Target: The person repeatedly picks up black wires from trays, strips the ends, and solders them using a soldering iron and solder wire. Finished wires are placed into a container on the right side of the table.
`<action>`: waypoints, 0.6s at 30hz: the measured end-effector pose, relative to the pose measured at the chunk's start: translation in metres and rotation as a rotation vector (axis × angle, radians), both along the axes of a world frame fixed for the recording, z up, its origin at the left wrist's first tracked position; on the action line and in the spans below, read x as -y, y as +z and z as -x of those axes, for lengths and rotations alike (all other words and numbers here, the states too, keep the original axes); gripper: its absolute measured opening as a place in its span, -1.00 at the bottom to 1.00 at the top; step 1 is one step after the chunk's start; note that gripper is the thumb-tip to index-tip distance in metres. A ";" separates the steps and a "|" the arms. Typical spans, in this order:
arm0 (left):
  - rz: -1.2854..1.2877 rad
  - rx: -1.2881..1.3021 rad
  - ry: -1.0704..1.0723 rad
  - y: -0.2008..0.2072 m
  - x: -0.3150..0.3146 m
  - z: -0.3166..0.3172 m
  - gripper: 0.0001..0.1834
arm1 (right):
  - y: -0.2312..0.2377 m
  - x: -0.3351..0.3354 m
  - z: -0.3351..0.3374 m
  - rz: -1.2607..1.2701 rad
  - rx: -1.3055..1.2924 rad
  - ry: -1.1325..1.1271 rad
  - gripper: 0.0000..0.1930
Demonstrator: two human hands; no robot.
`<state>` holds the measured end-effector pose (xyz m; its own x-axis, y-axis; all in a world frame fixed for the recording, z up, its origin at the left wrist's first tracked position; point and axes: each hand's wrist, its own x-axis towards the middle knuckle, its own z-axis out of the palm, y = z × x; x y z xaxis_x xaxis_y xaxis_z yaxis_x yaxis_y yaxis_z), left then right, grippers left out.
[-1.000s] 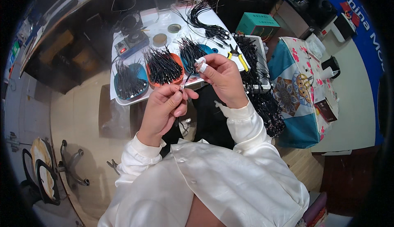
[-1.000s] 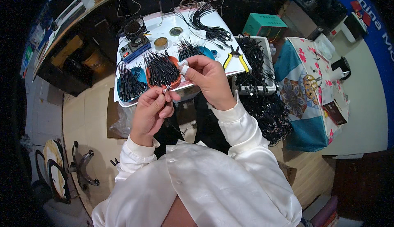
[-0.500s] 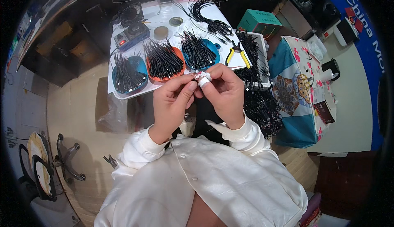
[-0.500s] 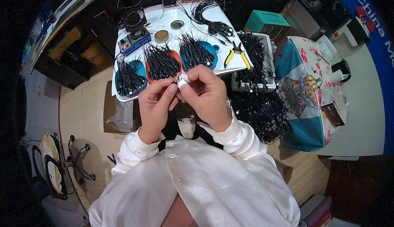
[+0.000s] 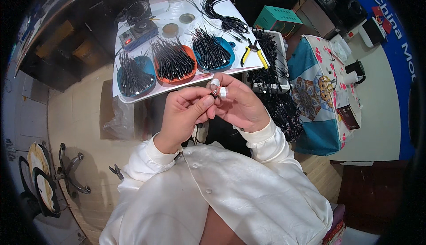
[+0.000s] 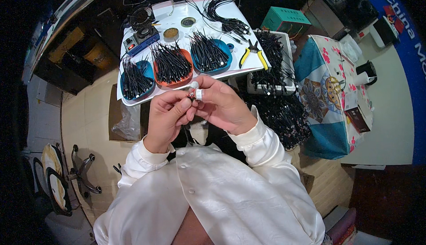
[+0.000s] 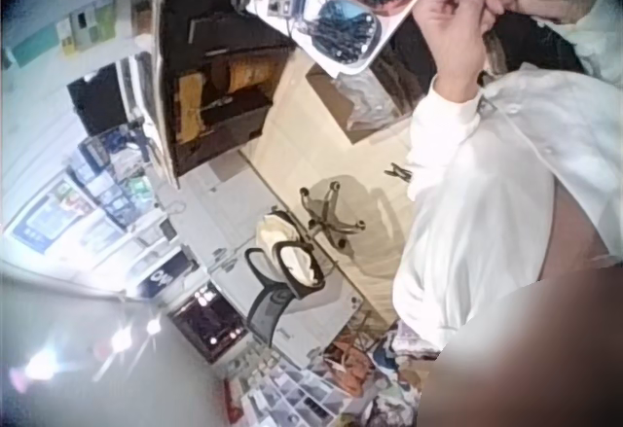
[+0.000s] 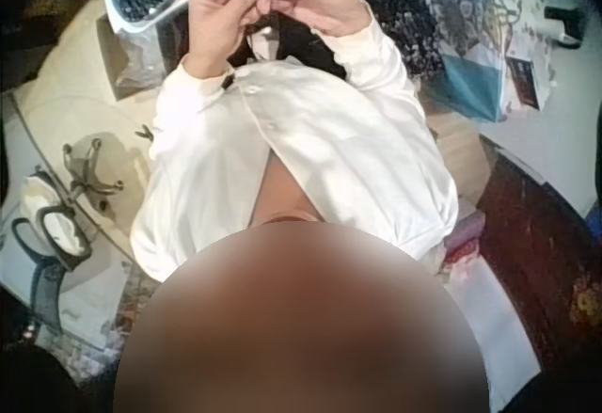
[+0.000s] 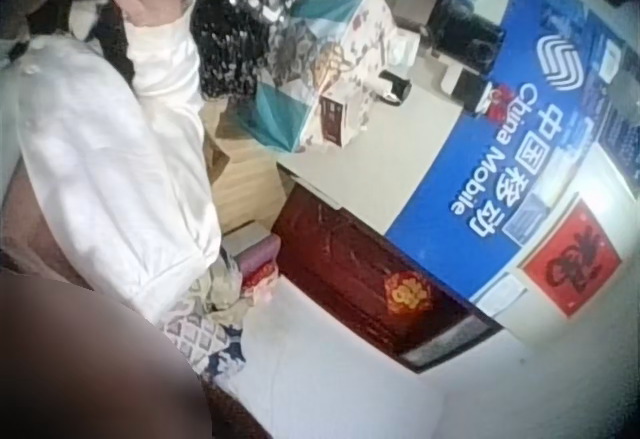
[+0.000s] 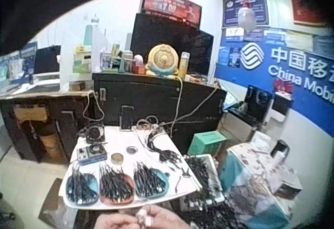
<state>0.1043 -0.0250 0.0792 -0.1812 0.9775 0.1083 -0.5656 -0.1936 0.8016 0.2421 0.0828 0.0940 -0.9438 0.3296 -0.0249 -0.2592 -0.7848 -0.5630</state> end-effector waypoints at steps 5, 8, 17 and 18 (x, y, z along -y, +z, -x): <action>0.049 -0.047 -0.003 -0.002 0.002 -0.002 -0.85 | -0.004 -0.001 -0.002 -0.068 0.063 0.004 -0.85; 0.044 -0.032 -0.079 -0.002 0.002 0.001 -0.84 | -0.003 -0.003 -0.005 -0.164 0.146 -0.042 -0.86; 0.114 0.003 -0.089 -0.003 0.000 0.003 -0.84 | -0.006 -0.006 -0.007 -0.291 0.182 0.011 -0.80; 0.129 -0.004 -0.097 -0.004 0.000 0.004 -0.84 | -0.009 -0.007 -0.008 -0.293 0.180 0.015 -0.79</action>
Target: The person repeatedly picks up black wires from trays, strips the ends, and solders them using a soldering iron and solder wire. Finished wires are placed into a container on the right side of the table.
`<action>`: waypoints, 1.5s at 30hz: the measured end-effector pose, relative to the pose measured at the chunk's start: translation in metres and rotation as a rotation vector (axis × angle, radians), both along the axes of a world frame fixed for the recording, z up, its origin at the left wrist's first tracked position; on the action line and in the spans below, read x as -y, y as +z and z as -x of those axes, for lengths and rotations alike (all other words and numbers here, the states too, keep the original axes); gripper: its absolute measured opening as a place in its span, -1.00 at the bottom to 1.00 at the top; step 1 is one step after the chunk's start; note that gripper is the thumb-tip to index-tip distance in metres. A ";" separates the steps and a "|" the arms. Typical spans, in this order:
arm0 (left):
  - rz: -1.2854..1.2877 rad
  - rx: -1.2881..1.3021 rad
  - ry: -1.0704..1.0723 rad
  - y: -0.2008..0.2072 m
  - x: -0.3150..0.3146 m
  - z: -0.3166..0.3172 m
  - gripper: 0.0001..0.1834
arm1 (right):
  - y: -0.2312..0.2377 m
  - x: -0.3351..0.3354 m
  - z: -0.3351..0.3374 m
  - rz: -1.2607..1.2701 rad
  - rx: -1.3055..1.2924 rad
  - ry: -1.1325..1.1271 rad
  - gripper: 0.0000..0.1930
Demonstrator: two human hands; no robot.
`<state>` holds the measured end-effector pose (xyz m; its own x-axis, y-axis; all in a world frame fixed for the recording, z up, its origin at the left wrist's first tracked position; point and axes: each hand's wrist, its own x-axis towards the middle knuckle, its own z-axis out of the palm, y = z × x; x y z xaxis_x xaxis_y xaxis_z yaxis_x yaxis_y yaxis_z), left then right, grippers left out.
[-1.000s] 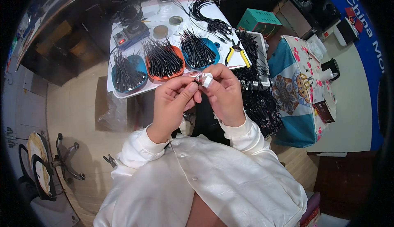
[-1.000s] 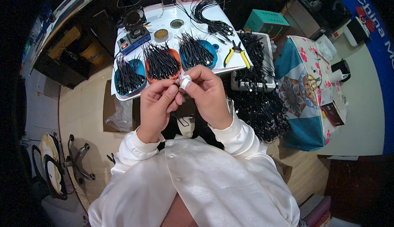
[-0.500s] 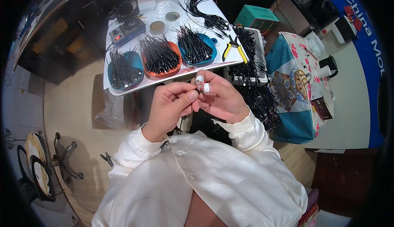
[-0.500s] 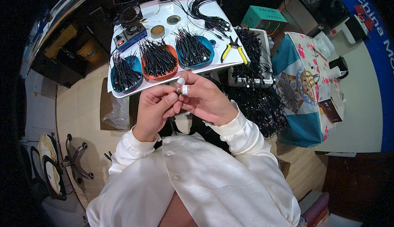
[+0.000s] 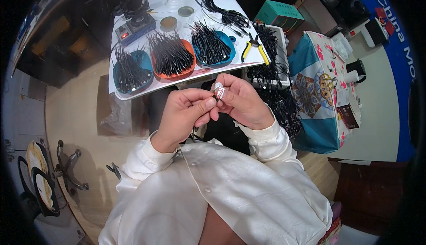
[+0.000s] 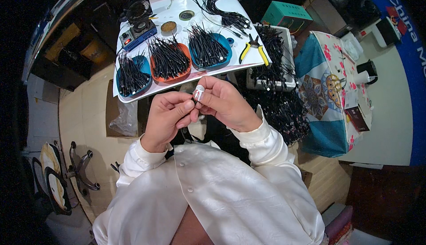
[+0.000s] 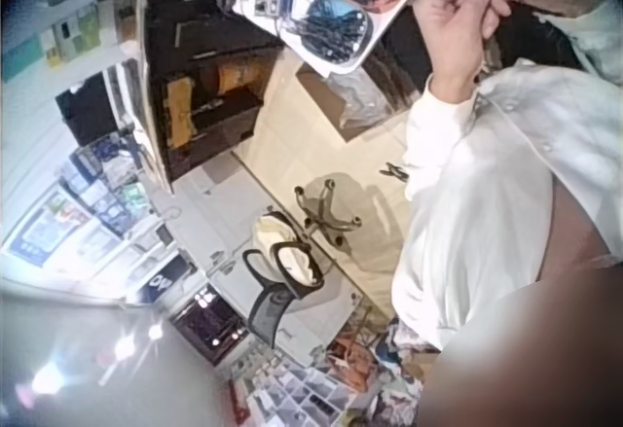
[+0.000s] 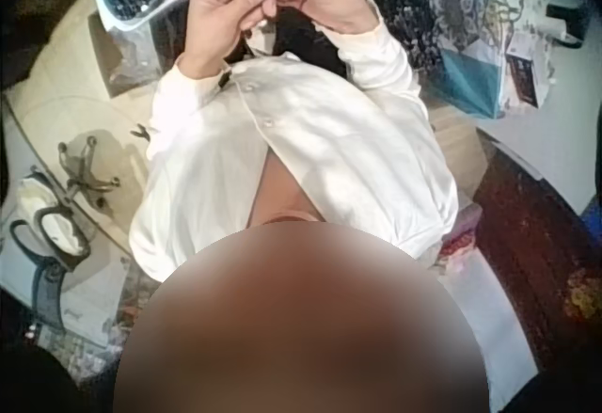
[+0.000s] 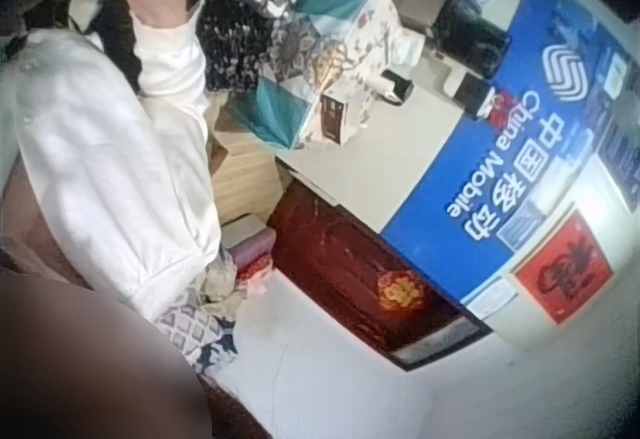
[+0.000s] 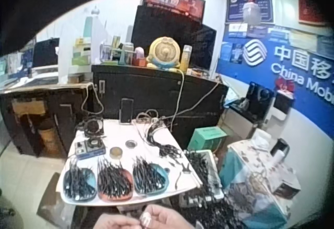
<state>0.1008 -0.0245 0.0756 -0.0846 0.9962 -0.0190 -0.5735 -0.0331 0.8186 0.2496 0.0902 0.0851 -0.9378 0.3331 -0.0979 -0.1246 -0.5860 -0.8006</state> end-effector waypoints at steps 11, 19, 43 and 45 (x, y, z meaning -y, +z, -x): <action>0.023 -0.177 0.087 -0.001 -0.001 0.006 -0.84 | 0.003 -0.009 0.002 -0.892 0.122 -0.294 -0.65; 0.071 -0.072 0.040 0.002 0.006 0.007 -0.86 | -0.002 0.011 0.006 -1.057 0.102 -0.336 -0.84; 0.202 -0.104 -0.140 0.006 0.008 0.023 -0.87 | 0.024 -0.020 -0.007 -1.790 -0.217 -0.230 -0.74; 0.040 -0.339 0.024 0.002 0.011 0.012 -0.87 | 0.022 -0.017 -0.008 -1.727 -0.183 -0.235 -0.78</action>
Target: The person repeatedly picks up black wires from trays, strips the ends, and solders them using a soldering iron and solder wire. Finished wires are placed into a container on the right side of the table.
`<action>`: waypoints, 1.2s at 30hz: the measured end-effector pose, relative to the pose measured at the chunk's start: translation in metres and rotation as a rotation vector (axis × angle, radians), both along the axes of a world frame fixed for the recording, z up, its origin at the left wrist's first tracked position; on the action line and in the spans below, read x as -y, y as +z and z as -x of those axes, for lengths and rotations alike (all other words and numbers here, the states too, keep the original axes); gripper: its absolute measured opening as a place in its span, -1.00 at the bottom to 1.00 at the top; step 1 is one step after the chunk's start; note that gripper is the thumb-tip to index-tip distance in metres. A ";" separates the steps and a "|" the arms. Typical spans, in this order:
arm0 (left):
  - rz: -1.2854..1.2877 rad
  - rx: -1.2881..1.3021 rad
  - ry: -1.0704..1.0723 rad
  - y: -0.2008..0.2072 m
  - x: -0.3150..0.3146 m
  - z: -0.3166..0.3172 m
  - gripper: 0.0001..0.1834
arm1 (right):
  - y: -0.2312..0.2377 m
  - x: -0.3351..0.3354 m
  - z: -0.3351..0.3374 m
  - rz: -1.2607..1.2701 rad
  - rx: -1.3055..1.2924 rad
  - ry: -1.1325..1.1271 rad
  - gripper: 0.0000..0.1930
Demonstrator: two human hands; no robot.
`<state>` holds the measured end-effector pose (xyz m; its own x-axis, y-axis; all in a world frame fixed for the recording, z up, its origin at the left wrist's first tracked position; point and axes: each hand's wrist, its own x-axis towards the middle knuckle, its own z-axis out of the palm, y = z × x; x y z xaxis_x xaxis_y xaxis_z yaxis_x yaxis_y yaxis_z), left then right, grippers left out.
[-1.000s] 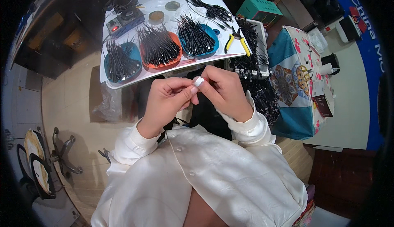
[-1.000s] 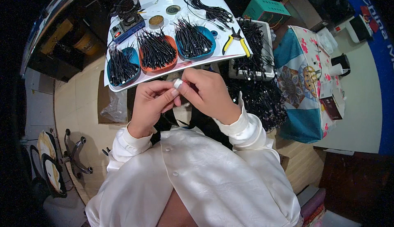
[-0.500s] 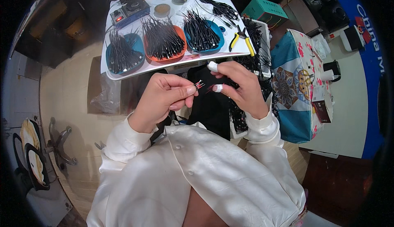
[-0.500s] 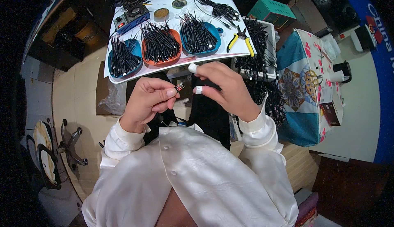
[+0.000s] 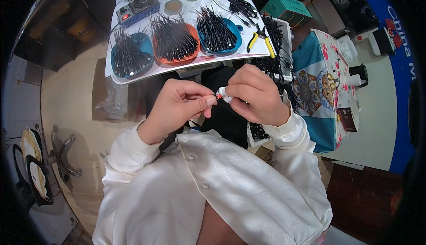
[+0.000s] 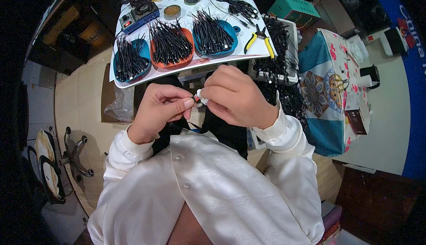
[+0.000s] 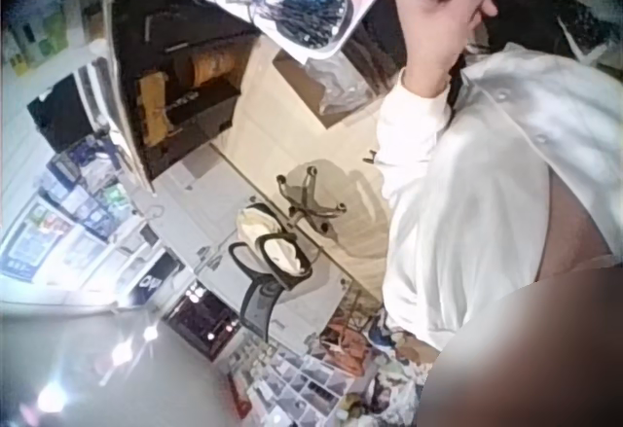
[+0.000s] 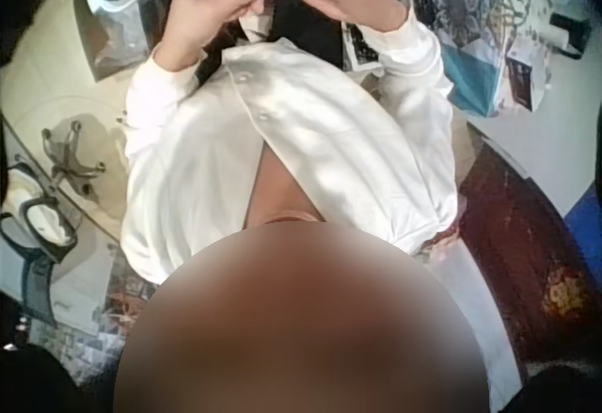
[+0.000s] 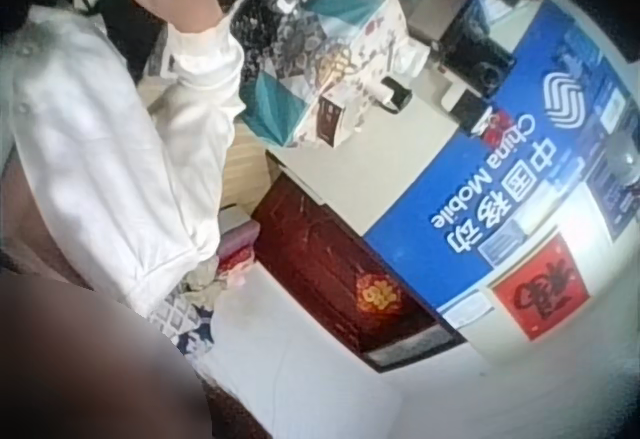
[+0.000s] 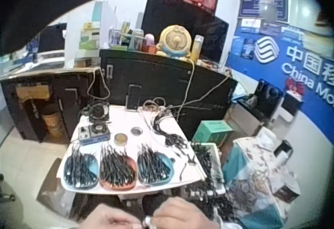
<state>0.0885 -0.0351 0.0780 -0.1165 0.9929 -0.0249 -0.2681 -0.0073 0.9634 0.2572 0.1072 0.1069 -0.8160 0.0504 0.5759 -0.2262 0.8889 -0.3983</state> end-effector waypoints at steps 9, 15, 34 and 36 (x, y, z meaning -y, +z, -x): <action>-0.781 -1.261 0.270 -0.014 0.004 -0.006 -0.73 | -0.023 0.019 -0.009 1.945 0.426 0.052 -0.91; -0.355 -0.671 0.216 -0.011 0.012 -0.009 -0.87 | -0.003 0.023 -0.022 0.306 0.181 -0.260 -0.75; -0.124 -0.187 0.022 -0.023 0.015 -0.002 -0.85 | -0.015 0.020 -0.021 0.706 0.329 -0.198 -0.76; -0.020 0.027 -0.073 -0.021 0.017 0.000 -0.85 | -0.009 0.020 -0.020 0.501 0.234 -0.125 -0.73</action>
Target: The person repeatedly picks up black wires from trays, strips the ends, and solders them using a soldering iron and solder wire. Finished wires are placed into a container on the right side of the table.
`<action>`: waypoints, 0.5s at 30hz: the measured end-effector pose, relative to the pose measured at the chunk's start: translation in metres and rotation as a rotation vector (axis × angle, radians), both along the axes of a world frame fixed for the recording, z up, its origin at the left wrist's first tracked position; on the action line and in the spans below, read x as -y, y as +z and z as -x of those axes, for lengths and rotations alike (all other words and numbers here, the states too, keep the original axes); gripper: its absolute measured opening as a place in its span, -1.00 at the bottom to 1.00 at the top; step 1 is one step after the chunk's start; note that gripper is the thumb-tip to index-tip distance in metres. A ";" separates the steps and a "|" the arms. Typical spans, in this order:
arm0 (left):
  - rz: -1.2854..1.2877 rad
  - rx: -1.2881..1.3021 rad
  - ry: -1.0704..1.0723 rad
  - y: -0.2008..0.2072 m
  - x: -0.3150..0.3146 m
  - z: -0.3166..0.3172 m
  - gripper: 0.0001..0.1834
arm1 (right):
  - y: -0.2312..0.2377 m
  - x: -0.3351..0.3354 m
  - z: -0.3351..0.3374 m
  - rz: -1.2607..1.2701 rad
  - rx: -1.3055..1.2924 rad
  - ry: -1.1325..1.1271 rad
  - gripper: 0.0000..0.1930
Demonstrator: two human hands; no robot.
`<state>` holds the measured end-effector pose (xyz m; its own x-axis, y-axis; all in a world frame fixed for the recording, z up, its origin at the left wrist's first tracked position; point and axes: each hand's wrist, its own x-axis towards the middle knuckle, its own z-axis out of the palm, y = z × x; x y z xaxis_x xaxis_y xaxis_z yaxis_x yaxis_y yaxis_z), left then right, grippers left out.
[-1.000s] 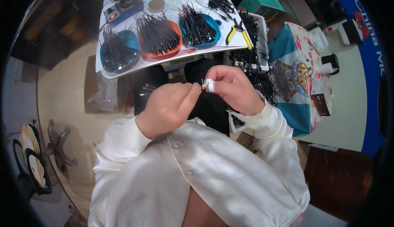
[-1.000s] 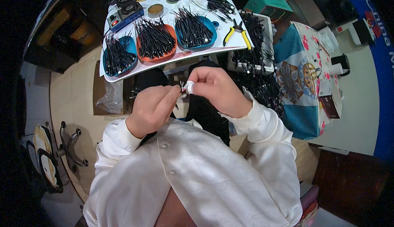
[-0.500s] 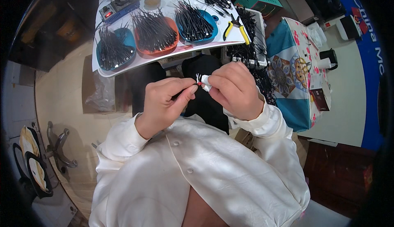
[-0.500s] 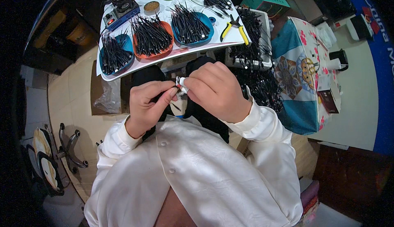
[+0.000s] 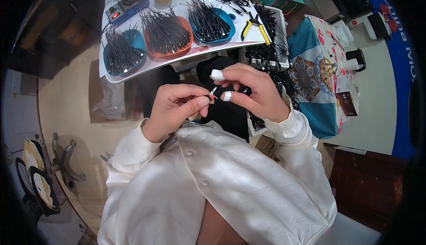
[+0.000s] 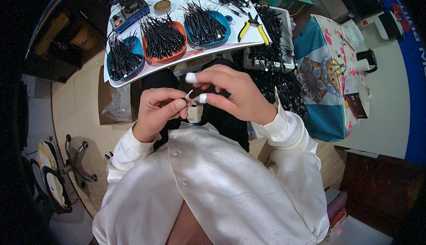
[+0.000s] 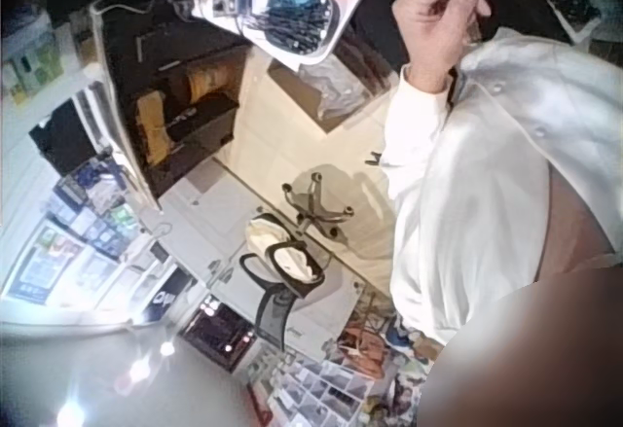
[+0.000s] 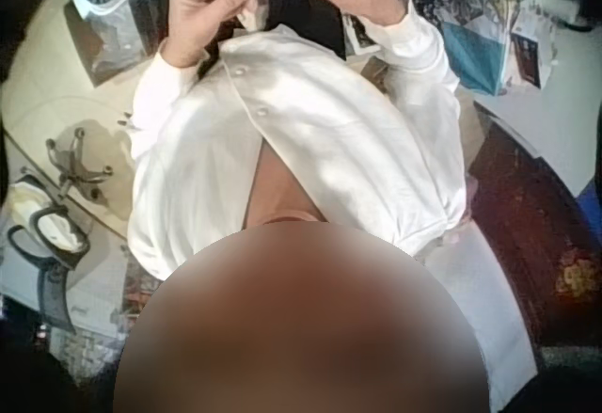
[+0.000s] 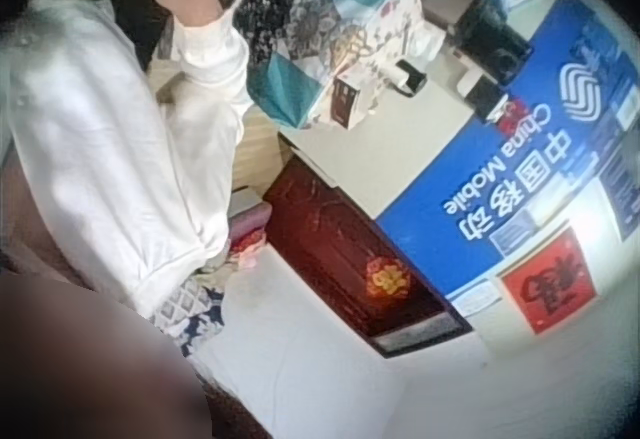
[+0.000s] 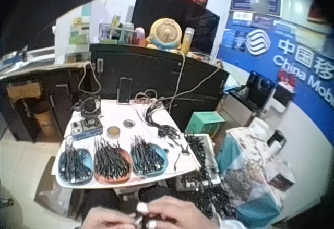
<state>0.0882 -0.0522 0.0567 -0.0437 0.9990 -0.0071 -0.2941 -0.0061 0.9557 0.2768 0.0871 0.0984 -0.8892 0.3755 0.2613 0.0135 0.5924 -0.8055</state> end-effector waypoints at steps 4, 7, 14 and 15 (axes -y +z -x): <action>-0.021 0.115 -0.038 -0.002 0.000 -0.004 -0.89 | 0.004 0.000 0.012 -0.242 -0.150 0.148 -0.76; -0.011 0.181 0.029 -0.004 0.003 -0.009 -0.88 | 0.003 0.004 0.012 -0.299 -0.166 0.126 -0.78; -0.024 0.385 0.027 -0.007 0.005 -0.013 -0.87 | -0.004 0.010 0.004 -0.203 -0.155 0.039 -0.80; 0.005 0.454 0.000 -0.006 0.005 -0.011 -0.87 | -0.005 0.009 0.004 -0.190 -0.140 0.006 -0.80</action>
<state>0.0991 -0.0570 0.0503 -0.0350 0.9989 -0.0308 -0.6839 -0.0015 0.7296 0.2724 0.0781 0.0931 -0.8415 0.3030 0.4473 -0.0940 0.7332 -0.6734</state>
